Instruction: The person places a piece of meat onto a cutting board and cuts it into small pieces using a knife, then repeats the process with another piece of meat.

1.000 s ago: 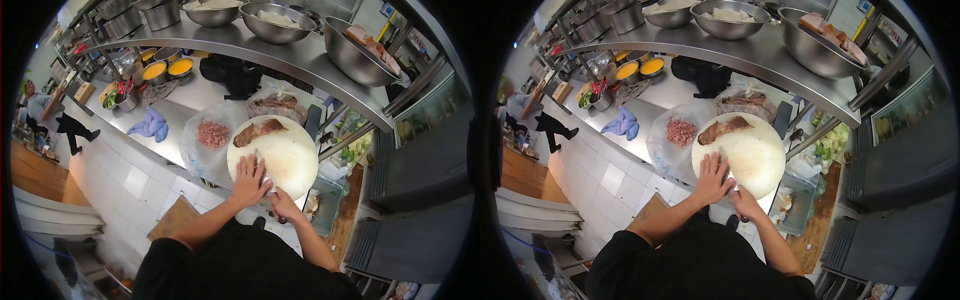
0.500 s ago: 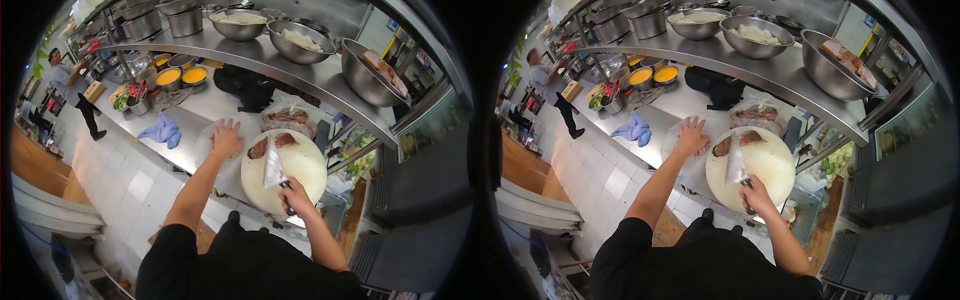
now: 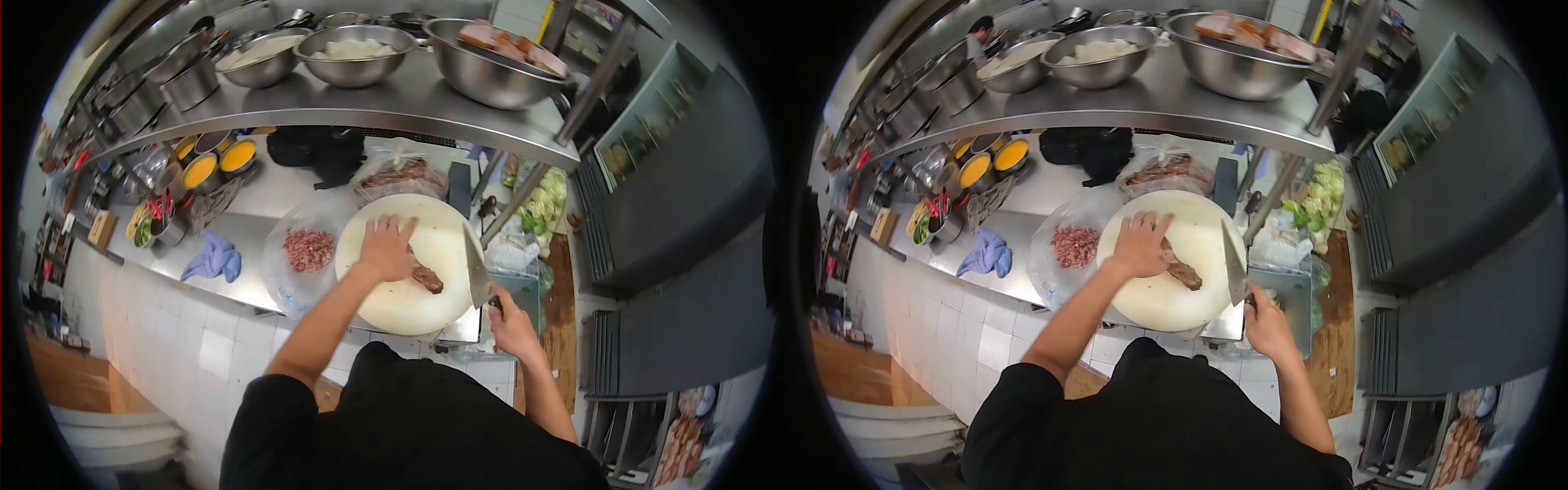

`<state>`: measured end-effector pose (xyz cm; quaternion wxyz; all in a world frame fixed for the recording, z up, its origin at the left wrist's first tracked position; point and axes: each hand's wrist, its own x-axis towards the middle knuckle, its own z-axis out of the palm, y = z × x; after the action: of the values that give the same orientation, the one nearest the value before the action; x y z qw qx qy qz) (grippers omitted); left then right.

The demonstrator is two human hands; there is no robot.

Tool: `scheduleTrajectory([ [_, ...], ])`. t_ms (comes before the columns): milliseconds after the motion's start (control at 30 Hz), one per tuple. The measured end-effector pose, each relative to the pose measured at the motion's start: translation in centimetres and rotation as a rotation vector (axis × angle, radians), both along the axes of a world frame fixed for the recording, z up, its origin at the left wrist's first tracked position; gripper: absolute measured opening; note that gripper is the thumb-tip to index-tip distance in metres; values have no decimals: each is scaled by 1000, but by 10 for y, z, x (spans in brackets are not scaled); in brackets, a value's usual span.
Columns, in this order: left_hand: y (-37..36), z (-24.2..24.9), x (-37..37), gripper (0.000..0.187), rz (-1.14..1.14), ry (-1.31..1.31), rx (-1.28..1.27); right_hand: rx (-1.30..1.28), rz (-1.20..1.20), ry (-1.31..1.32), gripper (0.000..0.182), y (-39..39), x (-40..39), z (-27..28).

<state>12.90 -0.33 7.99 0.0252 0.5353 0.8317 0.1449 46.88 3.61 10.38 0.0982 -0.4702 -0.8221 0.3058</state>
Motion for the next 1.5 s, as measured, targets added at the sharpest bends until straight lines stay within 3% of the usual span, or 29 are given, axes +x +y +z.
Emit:
scheduleTrajectory([
  [67, 2, -4, -26, 51, -779, 454, 414, -2, 3, -138, 54, -6, -1, 11],
  [100, 4, -9, -22, 51, -792, 451, 412, 1, 29, -277, 53, -8, -7, 22],
  [167, 9, -23, -14, 47, -744, 98, -143, -63, -1, -316, 54, -12, -14, 41],
  [233, -2, -46, 10, 47, -710, 161, -32, 35, 55, -299, 51, -13, -17, 44],
  [300, -17, -50, 40, 48, -430, 84, -105, 72, 91, -266, 48, -14, -21, 37],
  [500, -35, -55, 73, 53, -286, 107, -3, 357, 194, -79, 45, -34, -40, 65],
  [567, -37, -57, 77, 54, -264, 122, -21, 292, 137, -45, 44, -38, -50, 83],
  [600, -38, -59, 78, 54, -263, 143, 9, 290, 143, -47, 44, -29, -54, 66],
  [667, -40, -62, 79, 55, -257, 158, 37, 25, 239, -503, 42, -8, -63, 17],
  [833, -39, -73, 63, 61, -311, 247, 40, -178, 292, -441, 39, 35, -38, 30],
  [933, -32, -56, 47, 63, -407, 201, 32, -305, 357, -366, 37, 53, 2, 37],
  [1000, -29, -54, 46, 62, -496, 277, 86, -275, 134, -371, 35, 49, 25, 45],
  [1033, -31, -55, 47, 62, -595, 356, 134, -280, 135, -372, 35, 44, 27, 45],
  [1100, -44, -44, 57, 55, -552, 297, 227, 111, 110, -478, 32, 33, 24, 50],
  [1167, -50, -42, 69, 49, -505, 241, 324, 128, 181, -478, 30, 24, 4, 68],
  [1233, -52, -54, 85, 33, -337, -52, 366, 137, 259, -478, 28, 23, -17, 63],
  [1333, -46, -68, 102, 22, -245, 27, 423, 223, 475, -615, 29, 28, -36, 25],
  [1500, -45, -71, 101, 24, -240, -7, 427, 344, 635, -684, 26, 30, -44, 87],
])
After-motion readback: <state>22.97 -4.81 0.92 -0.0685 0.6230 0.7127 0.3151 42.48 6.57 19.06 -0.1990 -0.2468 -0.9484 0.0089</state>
